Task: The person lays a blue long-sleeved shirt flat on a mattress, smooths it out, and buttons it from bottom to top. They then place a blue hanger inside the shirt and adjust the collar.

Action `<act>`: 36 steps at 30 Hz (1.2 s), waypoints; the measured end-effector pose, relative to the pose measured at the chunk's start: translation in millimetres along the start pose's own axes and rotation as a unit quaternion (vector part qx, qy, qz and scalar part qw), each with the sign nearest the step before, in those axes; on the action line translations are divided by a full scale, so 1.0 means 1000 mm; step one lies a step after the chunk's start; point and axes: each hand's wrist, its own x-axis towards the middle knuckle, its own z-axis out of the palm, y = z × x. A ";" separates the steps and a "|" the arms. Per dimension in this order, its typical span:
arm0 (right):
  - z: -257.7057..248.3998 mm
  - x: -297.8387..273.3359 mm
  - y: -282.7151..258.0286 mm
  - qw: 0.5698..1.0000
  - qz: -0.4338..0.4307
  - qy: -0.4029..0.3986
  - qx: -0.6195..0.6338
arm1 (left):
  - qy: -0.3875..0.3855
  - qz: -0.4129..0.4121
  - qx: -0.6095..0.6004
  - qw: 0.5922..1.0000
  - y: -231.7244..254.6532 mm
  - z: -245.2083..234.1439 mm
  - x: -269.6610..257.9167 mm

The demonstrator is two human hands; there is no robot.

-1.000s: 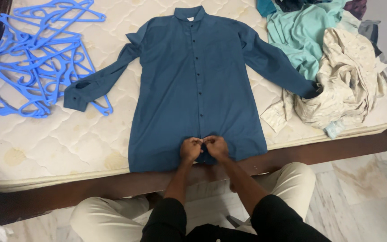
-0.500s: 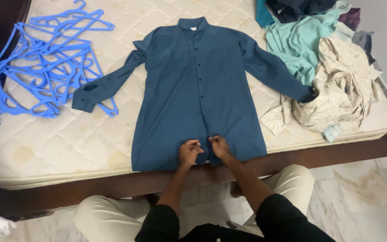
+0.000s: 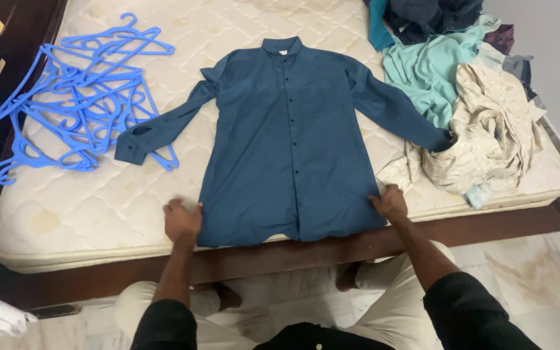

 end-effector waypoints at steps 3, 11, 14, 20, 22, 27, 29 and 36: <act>-0.006 0.004 0.008 0.995 0.012 -0.088 0.041 | -0.114 -0.005 -0.039 0.993 -0.027 0.008 0.008; -0.028 0.012 0.029 0.963 0.045 -0.266 0.006 | -0.200 0.020 -0.096 0.975 -0.089 0.041 0.032; -0.038 0.015 0.041 0.934 0.039 -0.354 -0.015 | -0.312 -0.002 -0.090 0.946 -0.106 0.052 0.049; -0.032 -0.003 0.056 0.859 -0.027 -0.484 -0.163 | -0.542 -0.187 -0.132 0.809 -0.128 0.048 0.039; -0.022 -0.005 0.052 0.797 -0.143 -0.517 -0.279 | -0.531 -0.198 -0.103 0.818 -0.116 0.038 0.028; -0.016 0.000 0.031 0.962 -0.044 -0.239 -0.124 | -0.417 -0.082 0.074 0.902 -0.050 -0.002 0.034; -0.017 0.007 0.006 0.972 -0.058 -0.219 -0.066 | -0.394 -0.058 0.006 0.917 -0.029 0.000 0.035; 0.039 0.003 -0.104 0.940 -0.119 -0.238 0.214 | -0.405 0.012 -0.267 0.874 0.041 0.114 0.004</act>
